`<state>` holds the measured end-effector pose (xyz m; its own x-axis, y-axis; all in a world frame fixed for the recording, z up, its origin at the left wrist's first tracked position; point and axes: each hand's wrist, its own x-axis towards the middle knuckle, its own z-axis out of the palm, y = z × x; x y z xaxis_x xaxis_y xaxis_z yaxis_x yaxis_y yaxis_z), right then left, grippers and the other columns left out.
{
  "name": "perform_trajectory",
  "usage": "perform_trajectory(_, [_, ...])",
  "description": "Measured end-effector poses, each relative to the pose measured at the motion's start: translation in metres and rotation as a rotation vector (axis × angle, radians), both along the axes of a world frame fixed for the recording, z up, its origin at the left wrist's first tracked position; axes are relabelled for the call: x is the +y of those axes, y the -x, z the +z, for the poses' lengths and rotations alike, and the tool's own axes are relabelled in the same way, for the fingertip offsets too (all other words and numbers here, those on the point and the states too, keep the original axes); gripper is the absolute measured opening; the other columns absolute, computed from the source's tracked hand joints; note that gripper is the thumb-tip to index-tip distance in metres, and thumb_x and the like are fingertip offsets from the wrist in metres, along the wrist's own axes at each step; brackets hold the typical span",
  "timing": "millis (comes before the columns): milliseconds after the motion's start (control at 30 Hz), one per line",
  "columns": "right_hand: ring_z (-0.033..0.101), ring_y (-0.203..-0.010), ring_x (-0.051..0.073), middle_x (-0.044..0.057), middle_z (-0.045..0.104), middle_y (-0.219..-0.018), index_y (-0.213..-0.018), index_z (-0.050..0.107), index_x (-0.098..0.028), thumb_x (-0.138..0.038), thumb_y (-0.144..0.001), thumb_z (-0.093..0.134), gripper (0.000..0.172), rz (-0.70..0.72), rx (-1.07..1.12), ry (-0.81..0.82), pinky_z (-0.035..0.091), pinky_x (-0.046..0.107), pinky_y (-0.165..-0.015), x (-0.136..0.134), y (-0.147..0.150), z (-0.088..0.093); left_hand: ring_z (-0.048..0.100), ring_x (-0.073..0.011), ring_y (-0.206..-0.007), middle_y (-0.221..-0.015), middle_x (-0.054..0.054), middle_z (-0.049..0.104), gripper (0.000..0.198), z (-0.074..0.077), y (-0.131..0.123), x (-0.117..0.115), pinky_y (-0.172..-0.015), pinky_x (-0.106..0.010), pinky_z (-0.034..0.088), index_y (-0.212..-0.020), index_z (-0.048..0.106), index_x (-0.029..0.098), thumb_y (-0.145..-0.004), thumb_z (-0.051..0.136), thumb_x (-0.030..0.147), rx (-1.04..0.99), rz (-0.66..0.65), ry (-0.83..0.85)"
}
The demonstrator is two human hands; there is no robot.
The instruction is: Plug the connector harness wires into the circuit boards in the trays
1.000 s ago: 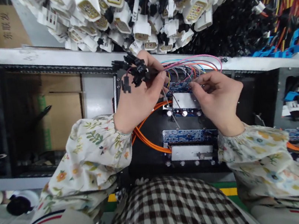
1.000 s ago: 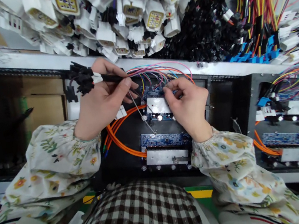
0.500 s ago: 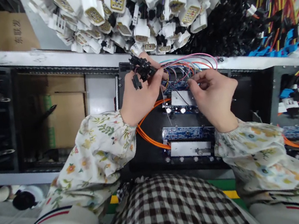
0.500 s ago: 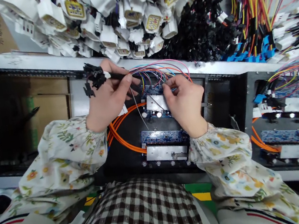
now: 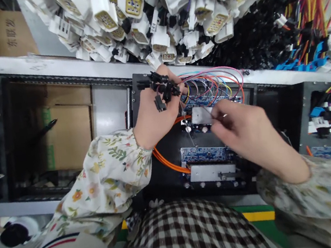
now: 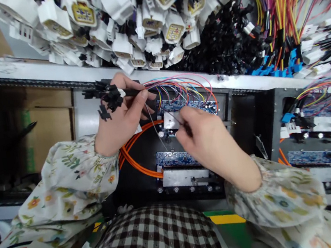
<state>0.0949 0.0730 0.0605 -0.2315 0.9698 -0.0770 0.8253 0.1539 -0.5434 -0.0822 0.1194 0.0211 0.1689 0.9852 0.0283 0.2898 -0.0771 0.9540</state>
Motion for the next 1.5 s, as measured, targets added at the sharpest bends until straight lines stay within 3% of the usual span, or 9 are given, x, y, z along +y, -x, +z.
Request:
perform_trajectory(167, [0.051,-0.048,0.009,-0.004,0.057,-0.059,-0.071,0.056,-0.02,-0.025,-0.073,0.062,0.008,-0.334,0.19,-0.12,0.04,0.023,-0.048,0.018,-0.002,-0.023,0.068,-0.0148,-0.073,-0.091,-0.003,0.067,0.011,-0.001,0.0,0.0,-0.057,-0.024,0.055,-0.088,0.045,0.022,-0.089,0.052,0.03,-0.053,-0.011,0.039])
perform_trajectory(500, [0.041,-0.043,0.008,-0.004,0.052,-0.048,-0.058,0.059,-0.019,-0.019,-0.066,0.067,0.011,-0.353,0.059,-0.087,0.031,0.025,-0.047,0.034,0.004,-0.043,0.066,-0.014,-0.071,-0.082,-0.001,0.062,0.011,-0.006,-0.002,-0.002,-0.063,-0.027,0.056,-0.084,0.04,0.022,-0.087,0.051,0.023,-0.058,-0.022,-0.032])
perform_trajectory(700, [0.044,-0.047,0.011,-0.002,0.056,-0.053,-0.059,0.062,-0.022,-0.032,-0.07,0.072,0.018,-0.272,-0.066,-0.092,0.033,0.029,-0.051,0.034,0.004,-0.026,0.065,-0.0131,-0.073,-0.081,0.0,0.059,0.012,-0.003,-0.004,-0.001,-0.064,-0.025,0.056,-0.08,0.041,0.021,-0.087,0.051,0.018,-0.043,0.015,-0.009])
perform_trajectory(867, [0.05,-0.052,0.011,0.0,0.06,-0.067,-0.075,0.063,-0.019,-0.025,-0.073,0.064,0.006,0.069,-0.034,-0.009,0.038,0.027,-0.052,0.009,-0.002,0.004,0.064,-0.0115,-0.066,-0.083,-0.001,0.065,0.01,0.0,-0.005,-0.001,-0.058,-0.024,0.054,-0.083,0.043,0.021,-0.089,0.05,0.017,-0.088,0.022,0.066])
perform_trajectory(967, [0.052,-0.048,0.01,-0.003,0.057,-0.059,-0.072,0.058,-0.019,-0.018,-0.073,0.058,0.002,-0.08,0.1,0.066,0.04,0.024,-0.049,0.002,-0.005,0.005,0.065,-0.0131,-0.069,-0.08,-0.001,0.065,0.006,0.002,0.0,-0.002,-0.059,-0.024,0.053,-0.085,0.048,0.02,-0.089,0.052,0.021,-0.085,0.012,-0.006])
perform_trajectory(1067, [0.055,-0.05,0.01,-0.003,0.06,-0.062,-0.07,0.058,-0.019,-0.022,-0.073,0.062,0.006,-0.336,0.277,-0.108,0.042,0.023,-0.049,0.008,-0.004,-0.01,0.065,-0.0174,-0.071,-0.078,-0.003,0.067,0.006,0.006,0.006,0.0,-0.062,-0.029,0.05,-0.085,0.058,0.018,-0.085,0.058,0.024,0.165,-0.112,-0.248])
perform_trajectory(1233, [0.053,-0.05,0.009,-0.002,0.062,-0.059,-0.062,0.06,-0.018,-0.02,-0.069,0.066,0.009,-0.369,0.252,-0.162,0.041,0.024,-0.051,0.024,-0.003,-0.042,0.063,-0.03,-0.096,-0.098,-0.011,0.069,0.023,0.014,0.01,0.012,-0.072,-0.039,0.05,-0.099,0.066,0.013,-0.087,0.047,0.011,0.861,-0.385,-0.39])
perform_trajectory(1367, [0.052,-0.05,0.009,-0.001,0.063,-0.062,-0.063,0.062,-0.019,-0.022,-0.069,0.066,0.008,-0.376,0.249,-0.136,0.04,0.024,-0.051,0.026,-0.005,-0.047,0.057,-0.0293,-0.101,-0.105,-0.016,0.064,0.033,0.014,0.009,0.017,-0.09,-0.043,0.048,-0.116,0.058,0.002,-0.087,0.044,0.011,0.915,-0.529,-0.51])
perform_trajectory(1500, [0.05,-0.05,0.008,-0.002,0.062,-0.061,-0.064,0.063,-0.018,-0.022,-0.07,0.066,0.007,-0.368,0.241,-0.122,0.038,0.023,-0.05,0.027,-0.006,-0.046,0.052,-0.0331,-0.105,-0.112,-0.019,0.055,0.037,0.014,0.01,0.016,-0.092,-0.049,0.045,-0.117,0.056,0.002,-0.086,0.049,0.021,0.854,-0.481,-0.428])
